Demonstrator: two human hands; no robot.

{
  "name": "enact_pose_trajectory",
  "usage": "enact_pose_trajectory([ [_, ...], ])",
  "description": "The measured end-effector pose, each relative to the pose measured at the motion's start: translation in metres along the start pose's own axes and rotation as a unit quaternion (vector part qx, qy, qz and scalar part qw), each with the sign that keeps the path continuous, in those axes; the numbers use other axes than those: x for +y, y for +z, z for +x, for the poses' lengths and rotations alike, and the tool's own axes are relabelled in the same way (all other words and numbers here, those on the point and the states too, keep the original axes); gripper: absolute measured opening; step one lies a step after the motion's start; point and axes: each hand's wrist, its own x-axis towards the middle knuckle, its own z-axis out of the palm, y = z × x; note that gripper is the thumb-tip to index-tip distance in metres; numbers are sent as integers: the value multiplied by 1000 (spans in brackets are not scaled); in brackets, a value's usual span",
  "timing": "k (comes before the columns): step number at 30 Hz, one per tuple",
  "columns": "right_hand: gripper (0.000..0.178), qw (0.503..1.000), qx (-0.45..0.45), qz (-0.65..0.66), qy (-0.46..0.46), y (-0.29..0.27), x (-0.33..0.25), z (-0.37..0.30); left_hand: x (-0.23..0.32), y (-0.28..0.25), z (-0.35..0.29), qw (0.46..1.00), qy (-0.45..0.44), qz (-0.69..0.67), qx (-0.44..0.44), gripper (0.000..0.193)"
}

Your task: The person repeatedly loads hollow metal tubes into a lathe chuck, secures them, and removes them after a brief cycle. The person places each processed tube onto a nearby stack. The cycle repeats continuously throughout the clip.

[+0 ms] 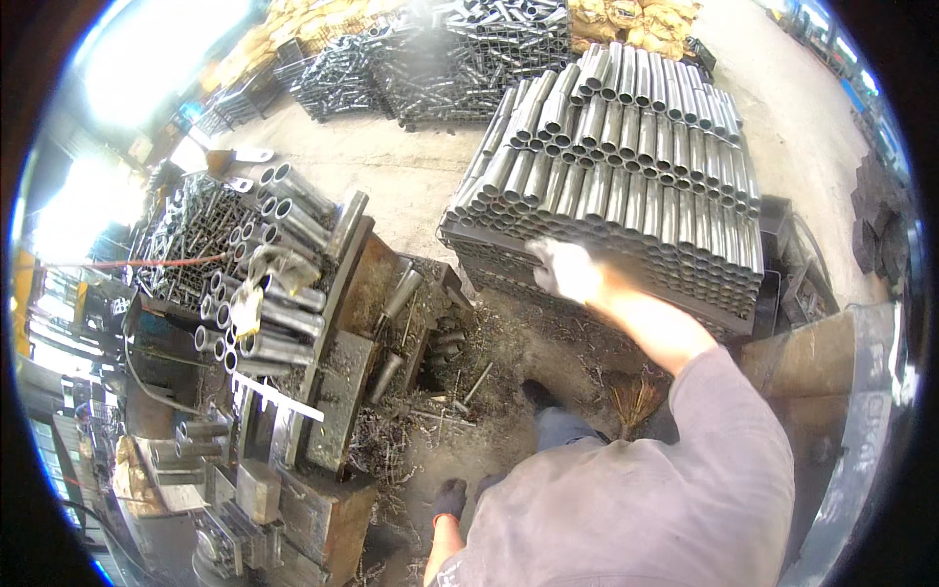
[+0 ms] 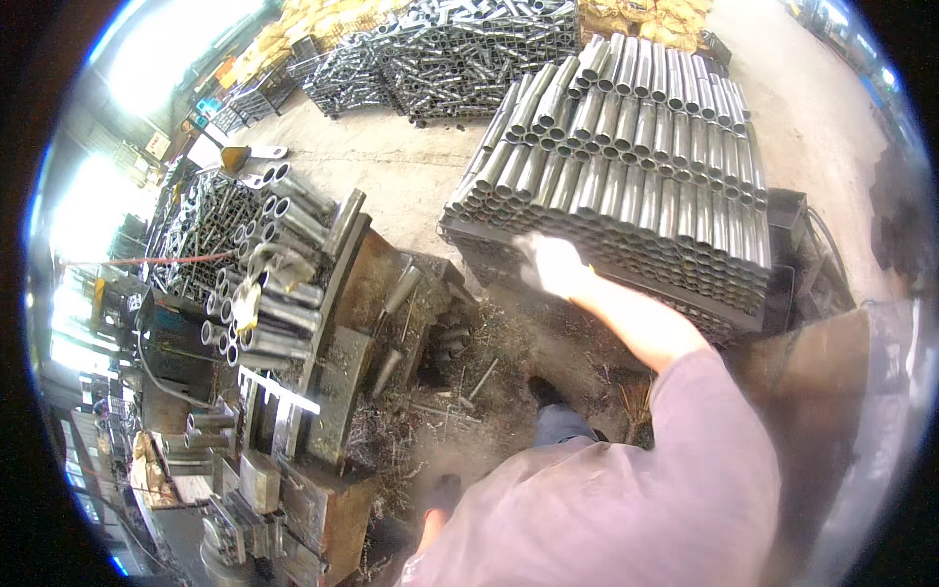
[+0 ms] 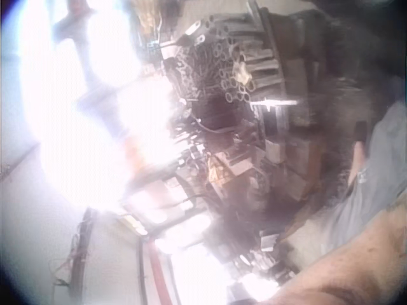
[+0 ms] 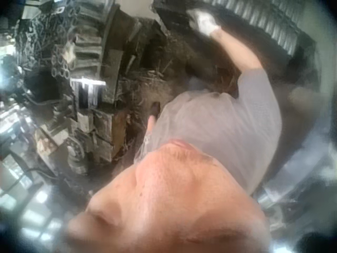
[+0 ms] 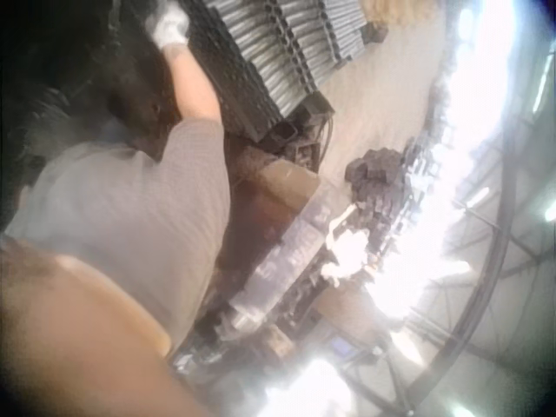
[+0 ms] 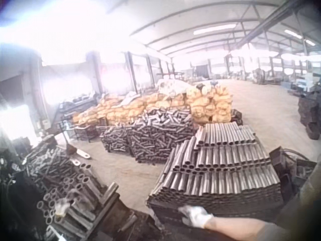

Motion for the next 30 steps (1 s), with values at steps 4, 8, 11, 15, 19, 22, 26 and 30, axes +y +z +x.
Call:
enact_pose_trajectory([
  [4, 61, 994, -50, 8, 101, -24, 36, 121, 89, -37, 27, 951, -64, -292, 76, 55],
  [8, 59, 924, 16, -350, 153, -52, 104, 200, 102, -39, 46, 954, -79, -289, 28, 54],
  [11, 58, 860, 247, -402, 195, -105, 161, 241, 68, -17, 49, 932, -101, -346, 48, 47],
  [15, 46, 903, 92, -320, 271, -179, 213, 296, 17, 8, 37, 926, -231, -295, -49, 46],
  [19, 46, 915, 125, -221, 313, -186, 243, 350, 7, 1, 28, 952, -265, -126, -90, 49],
  [22, 48, 885, 158, -190, 395, -173, 266, 372, 31, -23, 36, 995, -84, -25, -51, 50],
  [26, 45, 881, 275, -24, 383, -168, 285, 370, 92, -56, 67, 984, -127, -123, -33, 45],
  [30, 36, 911, 120, -292, 265, -188, 274, 337, 146, -87, 81, 987, -60, -147, -11, 52],
])
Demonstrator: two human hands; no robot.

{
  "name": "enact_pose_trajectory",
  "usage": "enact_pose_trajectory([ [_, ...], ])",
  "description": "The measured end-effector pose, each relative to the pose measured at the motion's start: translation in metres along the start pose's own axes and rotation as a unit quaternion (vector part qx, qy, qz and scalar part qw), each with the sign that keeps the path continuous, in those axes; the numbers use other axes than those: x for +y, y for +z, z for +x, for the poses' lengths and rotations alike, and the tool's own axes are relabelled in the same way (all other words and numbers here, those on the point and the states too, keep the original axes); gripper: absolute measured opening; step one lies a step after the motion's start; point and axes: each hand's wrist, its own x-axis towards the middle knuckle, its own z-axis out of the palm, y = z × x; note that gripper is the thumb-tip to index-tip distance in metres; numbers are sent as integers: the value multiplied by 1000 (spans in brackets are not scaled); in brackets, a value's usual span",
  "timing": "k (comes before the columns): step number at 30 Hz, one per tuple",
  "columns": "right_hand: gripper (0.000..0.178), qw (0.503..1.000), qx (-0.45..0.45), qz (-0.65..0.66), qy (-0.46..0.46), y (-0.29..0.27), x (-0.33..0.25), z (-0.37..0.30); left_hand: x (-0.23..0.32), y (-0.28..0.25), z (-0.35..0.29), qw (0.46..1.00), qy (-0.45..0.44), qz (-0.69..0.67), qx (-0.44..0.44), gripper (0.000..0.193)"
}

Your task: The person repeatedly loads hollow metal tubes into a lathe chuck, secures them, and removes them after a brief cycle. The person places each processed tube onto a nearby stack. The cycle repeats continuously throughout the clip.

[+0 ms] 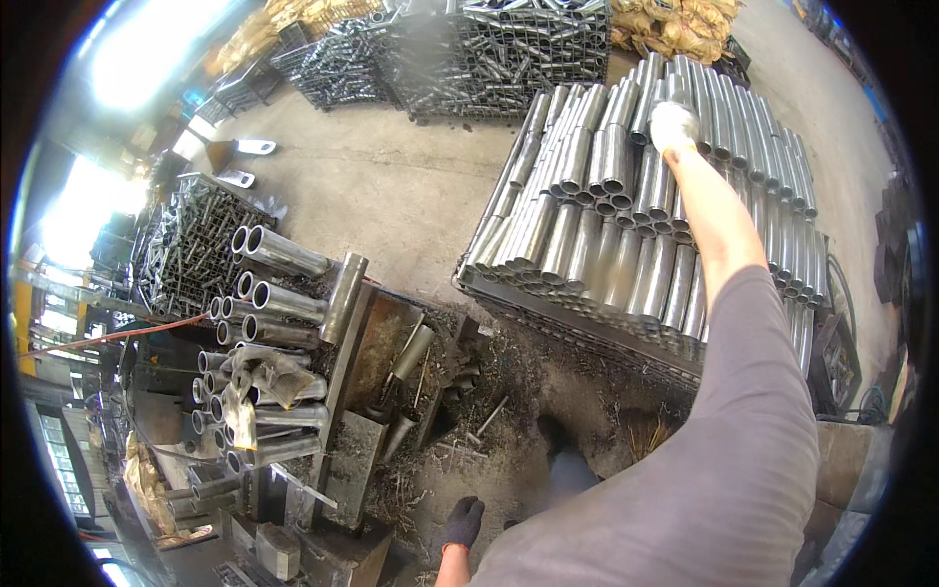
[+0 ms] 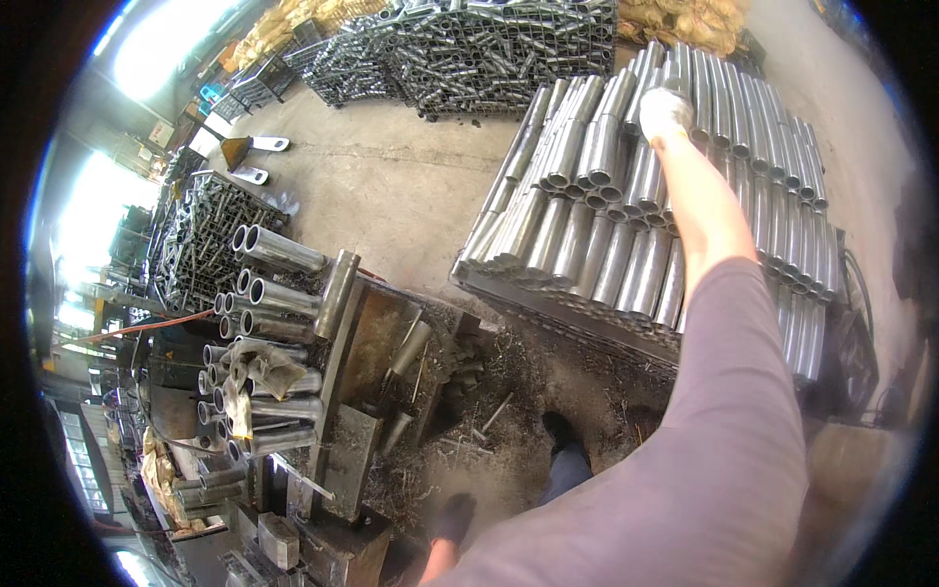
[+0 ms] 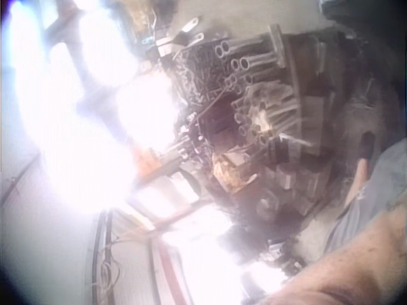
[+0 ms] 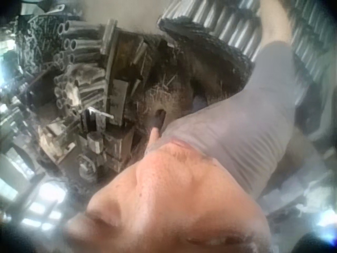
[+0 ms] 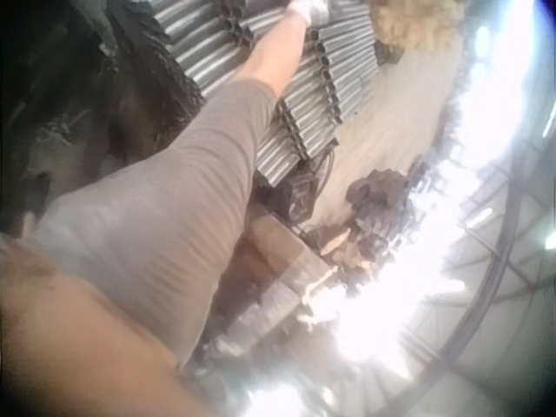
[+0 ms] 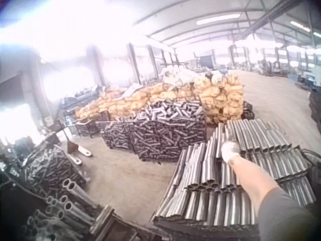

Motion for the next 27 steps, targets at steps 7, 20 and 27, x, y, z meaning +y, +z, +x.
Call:
enact_pose_trajectory([
  [7, 31, 843, 56, 523, 111, -56, 31, -169, 29, -25, -12, 996, 44, 77, -24, 58],
  [20, 34, 507, -628, 559, -190, -131, -257, -732, -19, -110, -199, 883, 292, 117, 348, 78],
  [27, 50, 445, -749, 431, -235, -244, -354, -871, -219, -130, -359, 876, 11, -186, 446, 42],
])
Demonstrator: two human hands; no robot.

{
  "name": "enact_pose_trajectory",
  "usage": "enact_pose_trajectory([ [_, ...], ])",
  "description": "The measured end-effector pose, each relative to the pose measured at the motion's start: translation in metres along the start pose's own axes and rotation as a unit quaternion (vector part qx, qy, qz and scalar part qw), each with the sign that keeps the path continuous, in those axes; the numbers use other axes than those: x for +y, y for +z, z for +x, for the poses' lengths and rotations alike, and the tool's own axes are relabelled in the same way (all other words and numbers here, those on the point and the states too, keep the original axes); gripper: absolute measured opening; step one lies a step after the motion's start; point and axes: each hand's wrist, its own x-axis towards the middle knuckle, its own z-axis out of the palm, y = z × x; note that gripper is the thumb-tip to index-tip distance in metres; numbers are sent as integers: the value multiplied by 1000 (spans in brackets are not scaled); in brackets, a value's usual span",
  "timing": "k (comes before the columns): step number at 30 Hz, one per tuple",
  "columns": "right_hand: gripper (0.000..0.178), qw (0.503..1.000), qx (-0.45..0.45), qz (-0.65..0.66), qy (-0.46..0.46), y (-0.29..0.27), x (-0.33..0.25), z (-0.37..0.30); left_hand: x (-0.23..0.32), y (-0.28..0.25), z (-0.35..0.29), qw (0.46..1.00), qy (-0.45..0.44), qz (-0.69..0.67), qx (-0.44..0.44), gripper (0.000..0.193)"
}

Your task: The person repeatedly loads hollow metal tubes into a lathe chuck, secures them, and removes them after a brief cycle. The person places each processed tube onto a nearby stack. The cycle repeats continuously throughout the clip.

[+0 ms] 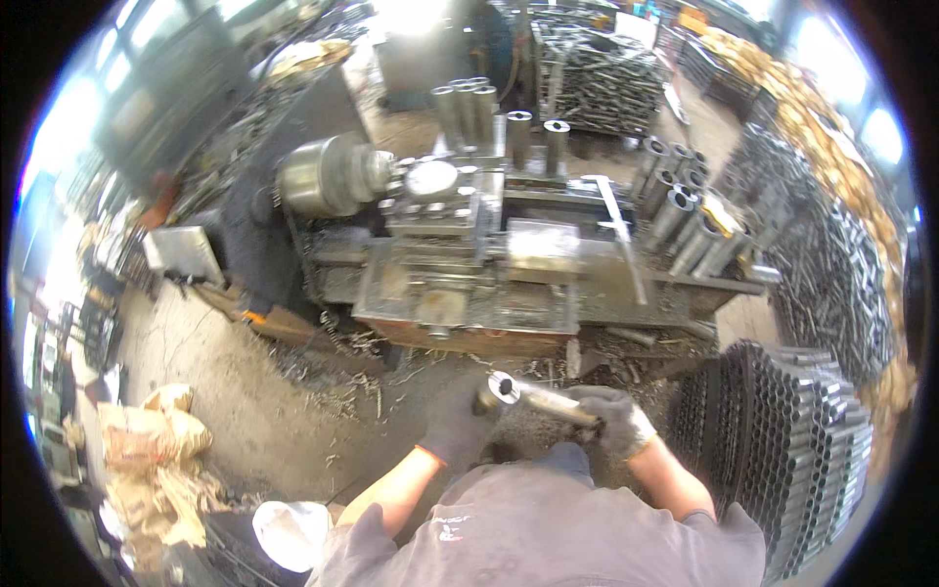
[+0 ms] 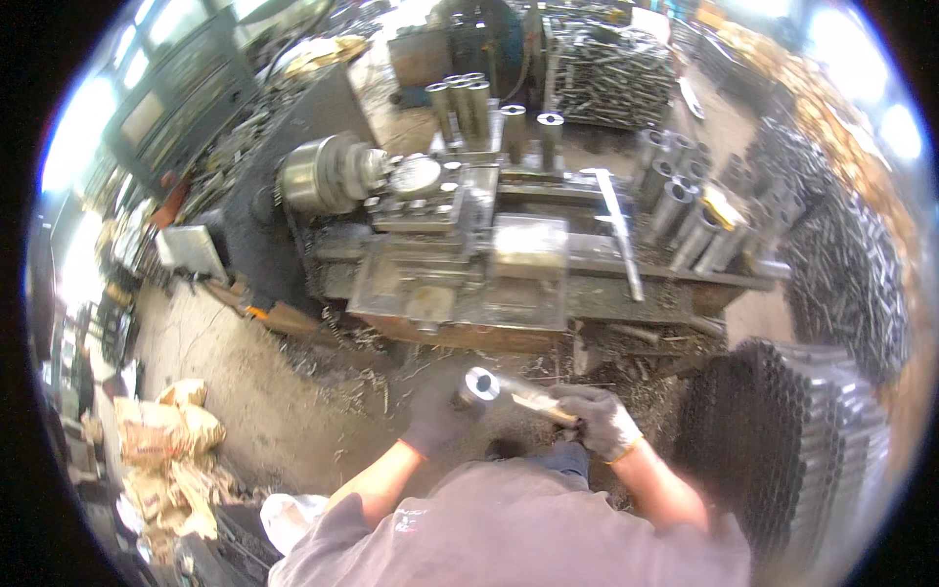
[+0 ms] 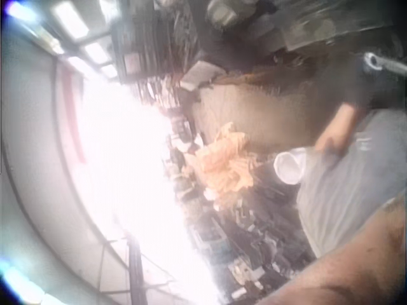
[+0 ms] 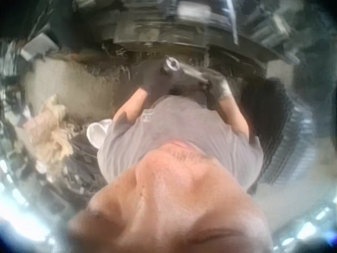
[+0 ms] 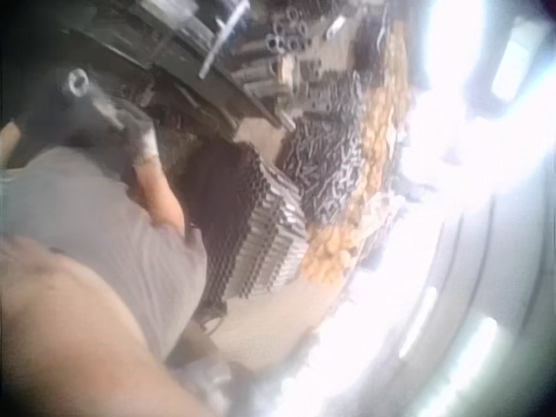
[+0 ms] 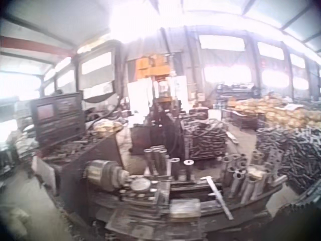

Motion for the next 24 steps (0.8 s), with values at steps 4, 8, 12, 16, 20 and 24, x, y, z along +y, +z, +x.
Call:
enact_pose_trajectory([
  [4, 99, 965, -56, -44, -254, 44, -97, 2, -69, -78, 27, 946, -131, -221, 196, 44],
  [8, 48, 845, 56, -438, -300, 66, -214, 53, -125, -132, 114, 923, -20, -210, 322, 30],
  [12, 31, 731, 103, -448, -505, 98, -296, 144, -153, -147, 186, 939, -31, -243, 242, 25],
  [16, 40, 743, 104, -483, -451, 124, -378, 252, -156, -138, 202, 956, -39, -241, 164, 36],
  [20, 48, 717, 118, -549, -413, 166, -388, 407, -148, -135, 199, 970, -47, -177, 157, 22],
  [24, 53, 713, 111, -489, -491, 188, -355, 523, -145, -138, 191, 967, -30, -207, 147, 42],
])
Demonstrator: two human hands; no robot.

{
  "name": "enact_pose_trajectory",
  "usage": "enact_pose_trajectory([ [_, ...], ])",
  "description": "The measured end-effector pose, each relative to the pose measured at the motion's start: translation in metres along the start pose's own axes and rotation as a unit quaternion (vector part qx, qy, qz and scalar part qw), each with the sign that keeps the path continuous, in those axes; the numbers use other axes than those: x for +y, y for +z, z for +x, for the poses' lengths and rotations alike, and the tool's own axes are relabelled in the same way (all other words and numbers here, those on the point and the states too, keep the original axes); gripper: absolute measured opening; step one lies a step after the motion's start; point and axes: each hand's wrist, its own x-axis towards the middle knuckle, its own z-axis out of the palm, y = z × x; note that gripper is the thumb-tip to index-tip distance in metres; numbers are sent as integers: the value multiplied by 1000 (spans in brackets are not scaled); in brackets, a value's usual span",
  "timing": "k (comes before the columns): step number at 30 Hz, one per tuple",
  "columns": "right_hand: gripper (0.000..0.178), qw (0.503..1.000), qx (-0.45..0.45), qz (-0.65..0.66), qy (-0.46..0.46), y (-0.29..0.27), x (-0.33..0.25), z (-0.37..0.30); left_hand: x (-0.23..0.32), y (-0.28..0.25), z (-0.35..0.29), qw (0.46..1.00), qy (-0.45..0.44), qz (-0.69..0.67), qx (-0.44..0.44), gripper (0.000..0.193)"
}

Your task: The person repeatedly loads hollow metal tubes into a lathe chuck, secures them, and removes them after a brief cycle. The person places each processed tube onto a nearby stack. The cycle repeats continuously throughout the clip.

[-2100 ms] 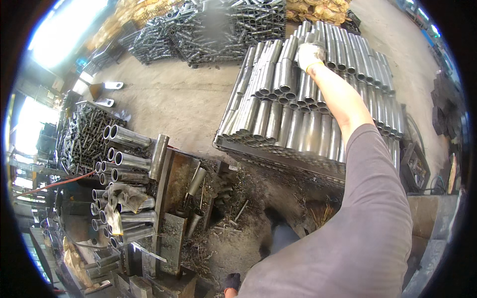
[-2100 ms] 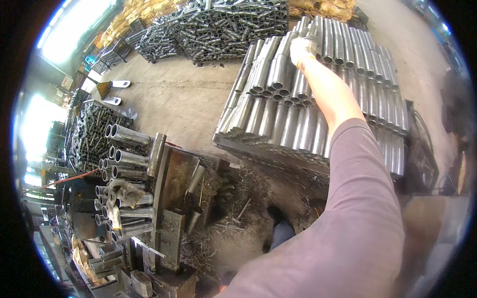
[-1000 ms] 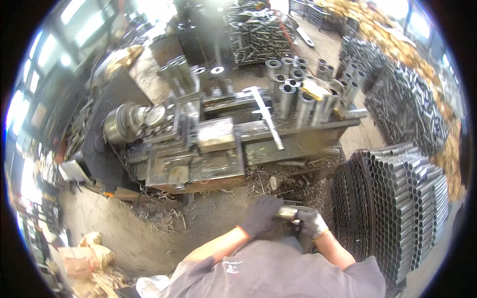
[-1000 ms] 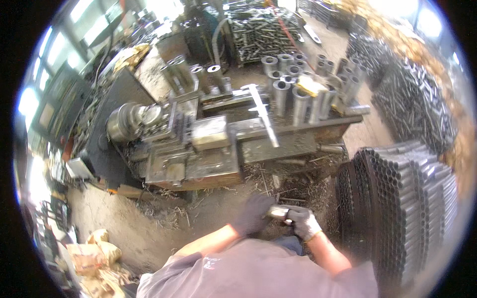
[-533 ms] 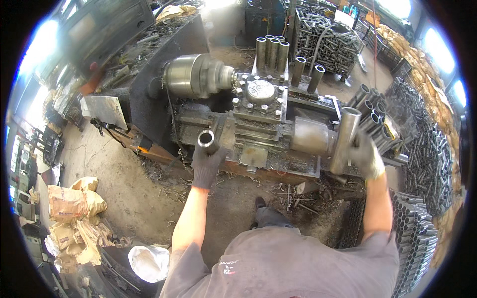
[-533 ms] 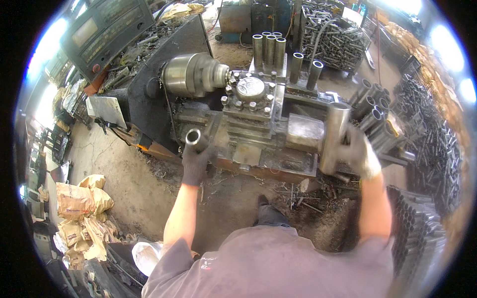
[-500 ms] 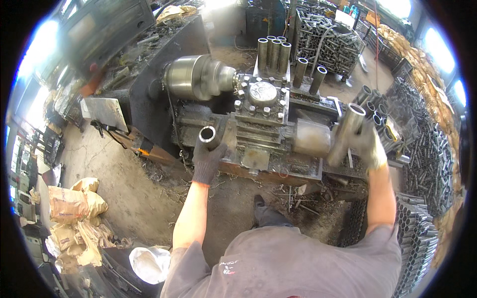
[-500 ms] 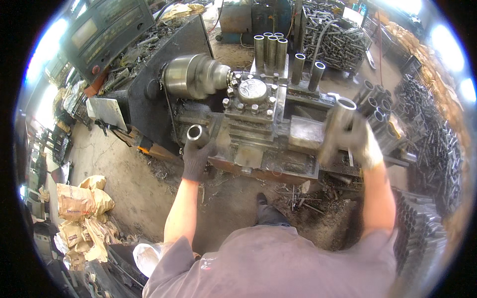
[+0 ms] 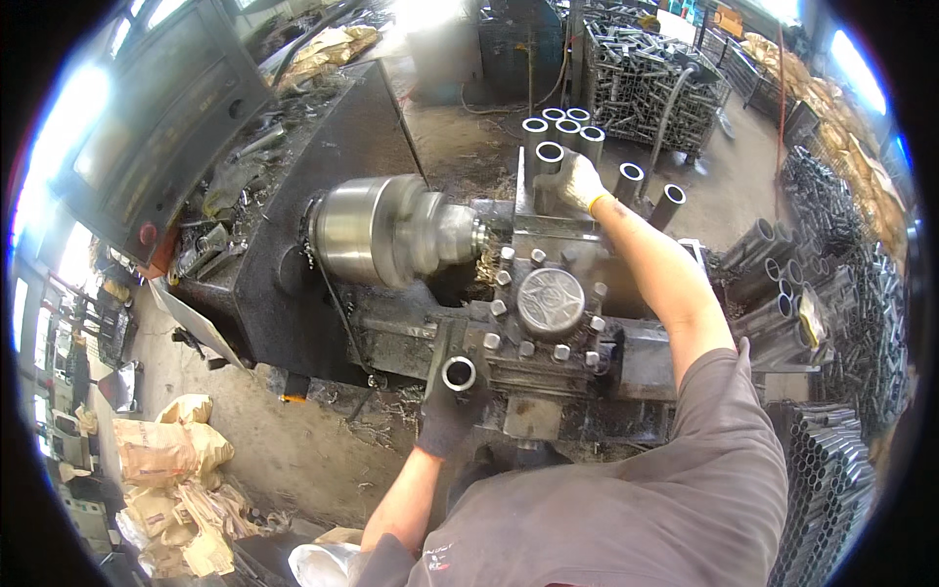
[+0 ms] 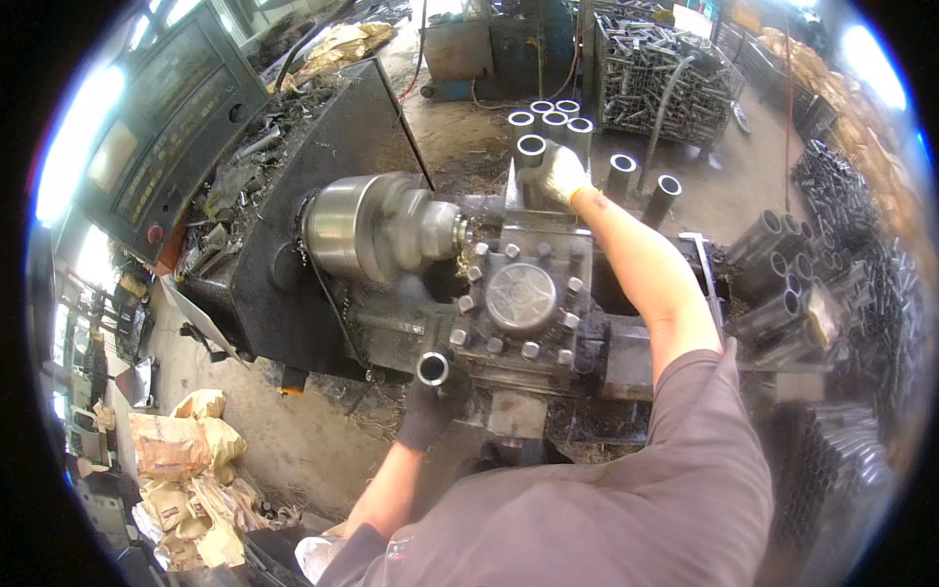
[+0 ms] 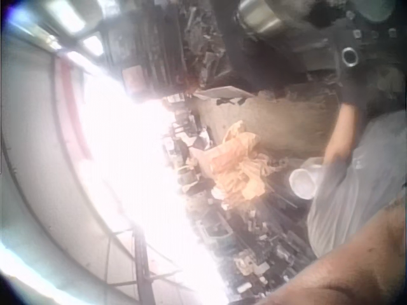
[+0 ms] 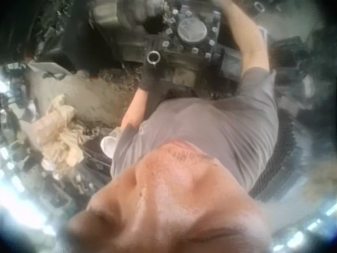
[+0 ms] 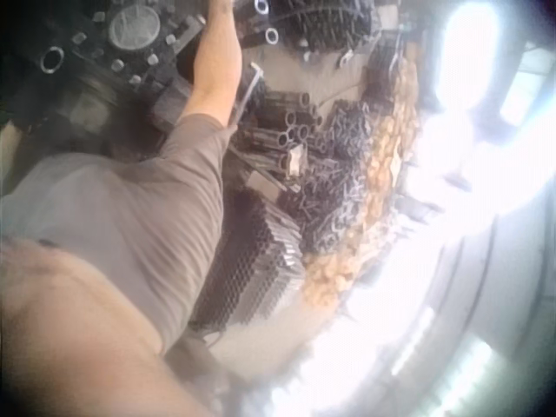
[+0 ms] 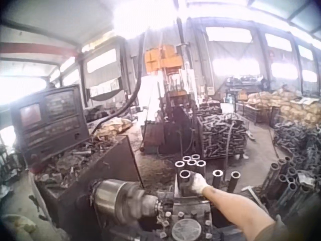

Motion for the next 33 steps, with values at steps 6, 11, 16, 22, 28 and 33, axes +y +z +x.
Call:
enact_pose_trajectory([
  [6, 61, 982, -94, -128, 105, 8, 15, 19, -62, -72, -45, 963, -188, -159, 107, 30],
  [11, 71, 893, -376, -190, 156, -28, -60, -4, -172, -207, -60, 878, -217, -218, 367, 32],
  [16, 74, 828, -499, -66, 247, 28, -136, -27, -229, -274, -55, 830, -110, 22, 547, 46],
  [22, 63, 847, -484, -5, 219, 60, -90, -19, -229, -302, -56, 876, -153, 16, 457, 42],
  [28, 25, 879, -465, 4, 109, 36, -120, -25, -216, -294, -60, 813, -206, -378, 392, 39],
  [33, 42, 882, -291, -363, 73, -8, -157, -10, -200, -234, -91, 845, -239, -195, 437, 33],
])
